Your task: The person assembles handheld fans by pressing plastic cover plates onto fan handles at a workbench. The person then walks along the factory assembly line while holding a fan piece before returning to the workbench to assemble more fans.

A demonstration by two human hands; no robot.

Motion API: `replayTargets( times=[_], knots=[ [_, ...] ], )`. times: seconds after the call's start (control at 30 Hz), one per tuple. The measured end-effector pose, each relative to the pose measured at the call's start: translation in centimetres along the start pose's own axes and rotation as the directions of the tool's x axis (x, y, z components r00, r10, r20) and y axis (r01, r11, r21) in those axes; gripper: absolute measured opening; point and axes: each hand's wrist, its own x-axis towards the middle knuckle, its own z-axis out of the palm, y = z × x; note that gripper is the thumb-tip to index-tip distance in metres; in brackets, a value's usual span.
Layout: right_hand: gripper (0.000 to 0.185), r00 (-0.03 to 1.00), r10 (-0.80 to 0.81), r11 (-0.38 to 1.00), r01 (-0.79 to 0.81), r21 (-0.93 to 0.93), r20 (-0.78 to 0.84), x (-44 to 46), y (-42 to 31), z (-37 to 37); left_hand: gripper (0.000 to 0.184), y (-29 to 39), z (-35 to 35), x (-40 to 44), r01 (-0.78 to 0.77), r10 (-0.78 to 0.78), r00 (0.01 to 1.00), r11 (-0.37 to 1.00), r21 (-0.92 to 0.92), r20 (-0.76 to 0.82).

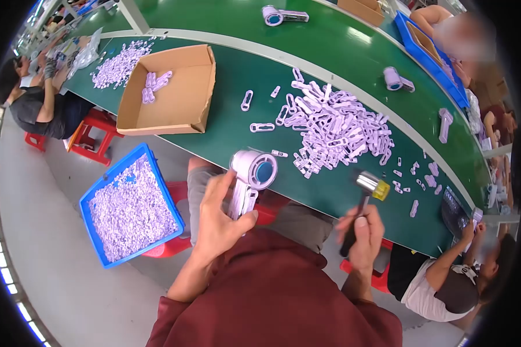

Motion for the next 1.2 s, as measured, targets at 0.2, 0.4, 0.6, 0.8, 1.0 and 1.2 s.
replayTargets(
  times=[0.2,0.4,0.6,0.8,1.0,1.2],
  knots=[
    [0.043,0.943,0.002,0.998,0.017,-0.055,0.332,2.6,-1.5,5.9,0.07,-0.4,0.5,0.1,0.272,-0.275,0.961,0.919,-0.285,0.031],
    [0.046,0.87,0.052,0.97,0.072,-0.23,0.491,3.8,-2.2,8.3,0.061,-0.6,-0.1,0.2,0.083,-0.08,0.99,0.996,0.025,-0.12],
    [0.048,0.827,-0.149,0.881,0.36,-0.306,0.542,4.6,-1.8,10.2,0.061,-2.1,0.4,0.3,0.133,-0.141,0.978,0.989,-0.061,-0.156],
    [0.05,0.811,-0.124,0.826,0.403,-0.394,0.572,4.8,-1.6,10.8,0.063,-1.9,0.3,1.0,0.164,-0.176,0.972,0.983,-0.087,-0.155],
    [0.05,0.8,-0.224,0.746,0.509,-0.429,0.557,4.4,-3.9,10.8,0.065,-3.5,1.1,0.7,0.065,-0.08,0.977,0.995,-0.08,-0.199],
    [0.052,0.787,-0.135,0.698,0.507,-0.506,0.602,4.7,-2.6,10.6,0.064,-3.1,1.1,0.6,0.044,-0.05,0.975,0.998,-0.033,-0.215]
  ],
)
